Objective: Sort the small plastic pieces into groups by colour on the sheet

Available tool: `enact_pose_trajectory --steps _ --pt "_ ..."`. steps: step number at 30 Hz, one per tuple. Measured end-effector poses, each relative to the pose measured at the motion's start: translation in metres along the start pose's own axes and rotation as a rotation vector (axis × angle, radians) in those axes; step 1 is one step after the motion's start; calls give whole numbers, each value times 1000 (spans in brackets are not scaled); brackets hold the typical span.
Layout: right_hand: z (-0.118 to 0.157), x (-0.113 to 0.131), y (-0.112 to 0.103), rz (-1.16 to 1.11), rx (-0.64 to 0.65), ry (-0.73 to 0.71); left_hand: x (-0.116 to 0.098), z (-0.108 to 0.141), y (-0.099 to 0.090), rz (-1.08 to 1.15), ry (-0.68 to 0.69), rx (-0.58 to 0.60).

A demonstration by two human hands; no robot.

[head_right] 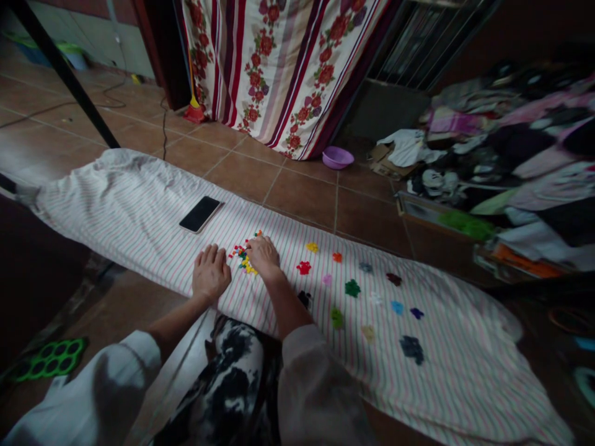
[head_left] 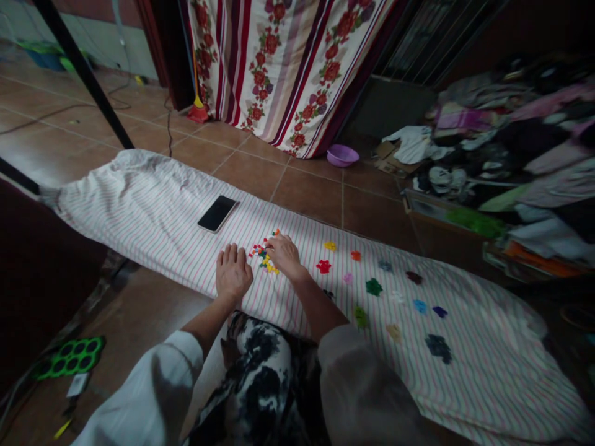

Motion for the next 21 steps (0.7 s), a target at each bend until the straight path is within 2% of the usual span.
enact_pose_trajectory --steps 5,10,21 --pt "-1 -11 3 -197 -132 -13 0 0 -1 8 -5 5" --pt "4 -22 7 -362 -171 -1 1 0 0 13 -6 1" --pt "47 -40 11 -673 -219 84 2 0 1 -2 1 7"
Point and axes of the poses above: each hand's wrist, its own z-axis away from the middle knuckle, its own y-axis out of the palm, x = y × z, the point moved 3 cm from there along -z, towards the middle knuckle, and after that the axes turned 6 degrees about x, right-handed, at the moved point
